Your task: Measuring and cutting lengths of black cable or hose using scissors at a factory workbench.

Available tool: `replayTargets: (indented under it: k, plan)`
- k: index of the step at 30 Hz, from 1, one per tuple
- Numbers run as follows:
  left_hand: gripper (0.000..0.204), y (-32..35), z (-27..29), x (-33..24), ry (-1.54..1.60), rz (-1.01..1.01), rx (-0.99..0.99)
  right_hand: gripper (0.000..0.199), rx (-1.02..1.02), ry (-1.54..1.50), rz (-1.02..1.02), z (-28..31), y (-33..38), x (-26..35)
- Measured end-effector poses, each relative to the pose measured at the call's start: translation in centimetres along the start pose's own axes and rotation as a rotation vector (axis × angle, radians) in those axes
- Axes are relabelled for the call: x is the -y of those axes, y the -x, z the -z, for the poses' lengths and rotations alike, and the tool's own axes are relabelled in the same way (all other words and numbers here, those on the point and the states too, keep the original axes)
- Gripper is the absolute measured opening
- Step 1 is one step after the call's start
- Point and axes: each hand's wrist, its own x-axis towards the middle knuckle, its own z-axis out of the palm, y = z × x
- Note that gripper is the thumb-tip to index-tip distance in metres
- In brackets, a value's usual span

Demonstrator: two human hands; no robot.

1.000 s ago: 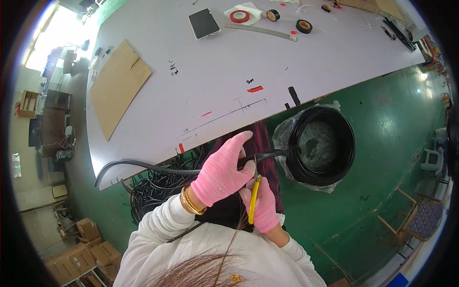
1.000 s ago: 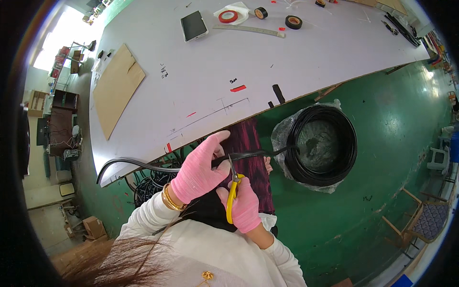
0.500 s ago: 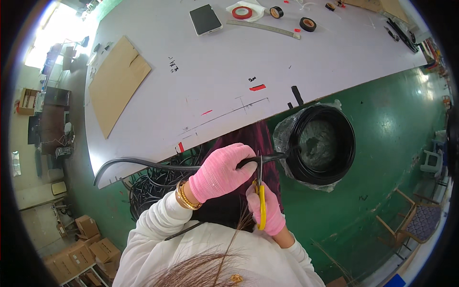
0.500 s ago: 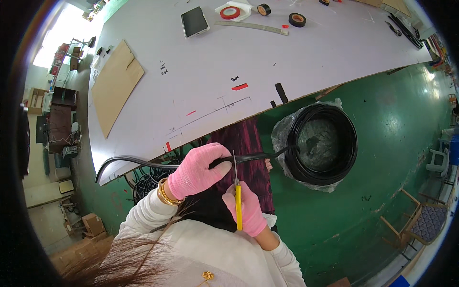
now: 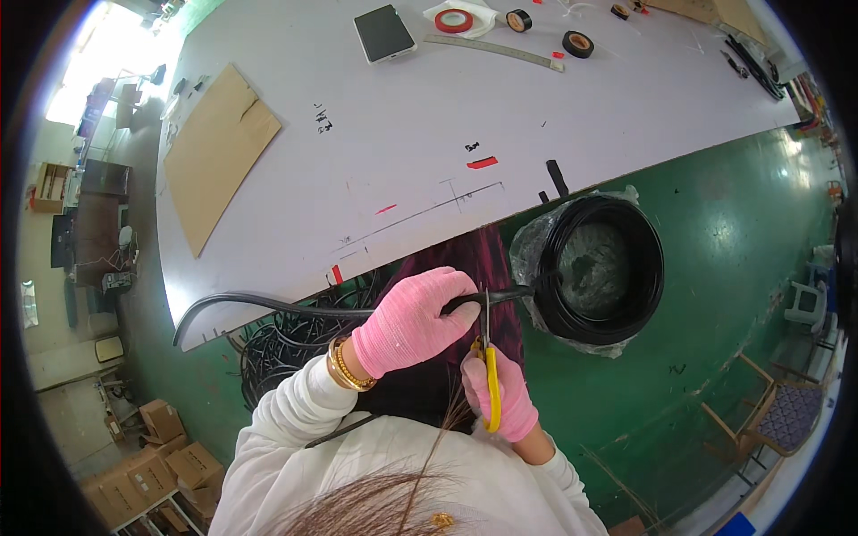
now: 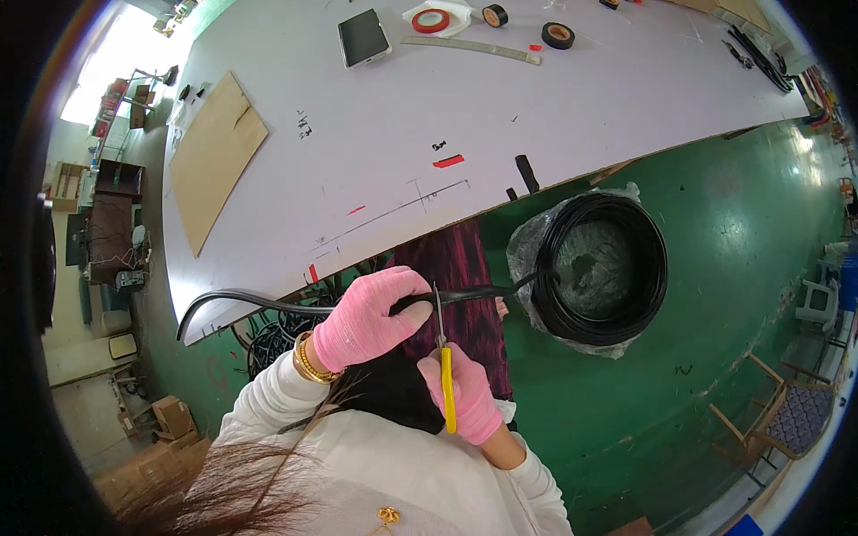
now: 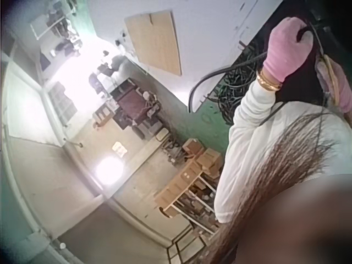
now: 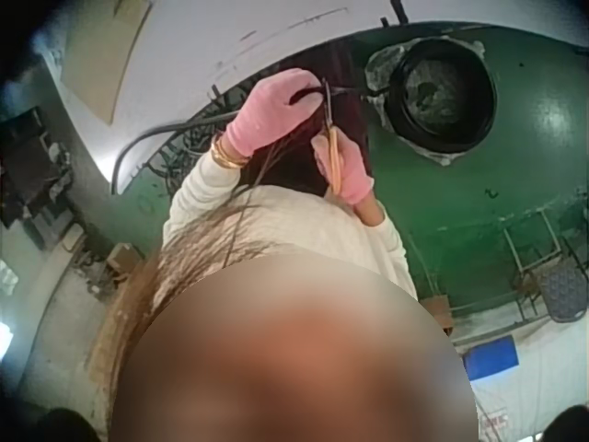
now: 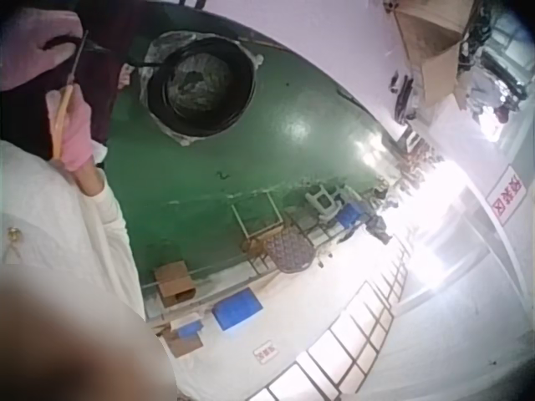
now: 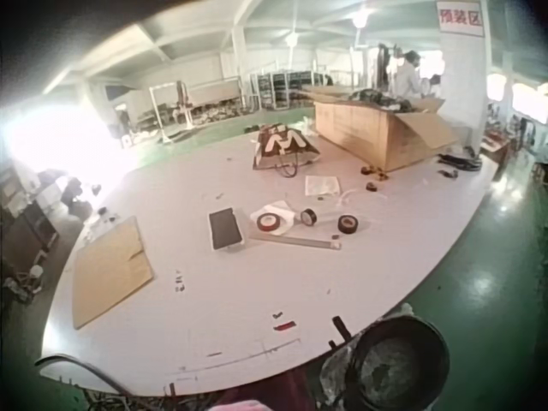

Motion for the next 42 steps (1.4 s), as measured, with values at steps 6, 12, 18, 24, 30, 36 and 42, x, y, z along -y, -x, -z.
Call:
replayTargets:
  k: [6,12,18,24,30,36,42]
  plan:
    - [0.047,-1.4,1.4,-0.5,0.397,0.379,0.296,0.022,0.036,0.080,0.048,0.2,0.4,0.2]
    - [0.054,-4.1,2.6,0.9,0.719,0.410,0.769,0.022,-0.047,-0.154,-0.189,0.5,1.4,1.9]
    - [0.047,-4.4,2.2,1.0,0.762,0.394,0.811,0.023,-0.035,-0.306,-0.242,0.6,1.6,2.9]
    - [0.047,-4.4,2.2,0.9,0.765,0.425,0.808,0.023,-0.088,-0.262,-0.311,0.3,1.3,3.7]
    - [0.048,-4.7,2.0,0.7,0.751,0.447,0.779,0.023,-0.181,-0.651,-0.151,4.3,2.5,0.6]
    - [0.055,-3.1,2.5,-0.2,0.705,0.447,0.700,0.024,-0.521,-0.084,0.406,5.4,-3.8,2.1]
    - [0.054,5.6,7.4,-1.0,0.784,0.479,0.307,0.014,-0.159,0.029,0.355,4.2,-5.5,-0.5]
